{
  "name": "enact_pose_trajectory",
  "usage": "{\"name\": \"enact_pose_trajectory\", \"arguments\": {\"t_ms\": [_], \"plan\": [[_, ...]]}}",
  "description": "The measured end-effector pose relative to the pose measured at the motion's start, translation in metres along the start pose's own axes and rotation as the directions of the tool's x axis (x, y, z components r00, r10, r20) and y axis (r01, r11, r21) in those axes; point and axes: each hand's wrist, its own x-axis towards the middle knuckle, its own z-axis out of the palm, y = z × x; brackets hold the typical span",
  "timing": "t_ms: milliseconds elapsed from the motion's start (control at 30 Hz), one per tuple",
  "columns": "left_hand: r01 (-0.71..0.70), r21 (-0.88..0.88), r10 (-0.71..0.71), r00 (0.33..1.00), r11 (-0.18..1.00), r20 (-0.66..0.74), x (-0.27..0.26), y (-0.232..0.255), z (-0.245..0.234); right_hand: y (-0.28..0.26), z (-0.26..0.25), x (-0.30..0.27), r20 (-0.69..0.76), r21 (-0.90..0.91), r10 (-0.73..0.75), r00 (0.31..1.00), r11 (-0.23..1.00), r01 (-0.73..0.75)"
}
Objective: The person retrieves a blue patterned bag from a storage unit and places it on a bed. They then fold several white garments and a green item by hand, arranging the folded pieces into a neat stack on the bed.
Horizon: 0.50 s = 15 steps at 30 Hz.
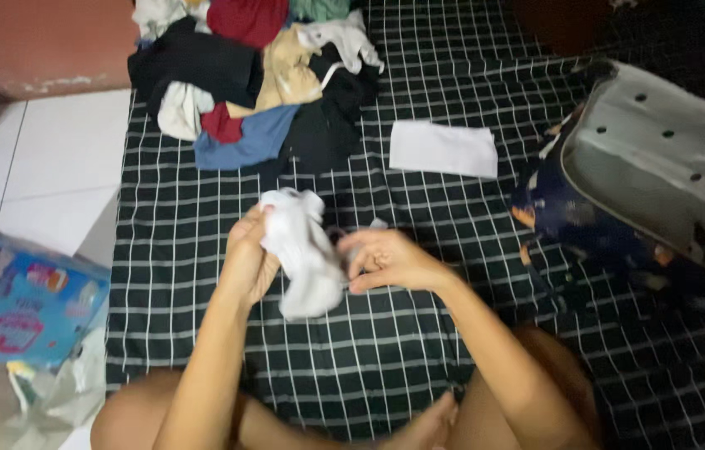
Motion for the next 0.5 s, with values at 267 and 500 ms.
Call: {"name": "enact_pose_trajectory", "arguments": {"t_ms": [267, 500], "plan": [[0.118, 0.858, 0.142, 0.966, 0.499, -0.215, -0.021, -0.066, -0.059, 0.056, 0.062, 0.024, -0.322, -0.548, -0.261, 0.91, 0.836, 0.045], [-0.026, 0.997, 0.268, 0.962, -0.073, 0.044, -0.047, -0.061, -0.046, 0.094, 0.067, 0.038, -0.404, -0.725, -0.394, 0.826, 0.688, -0.027]]}}
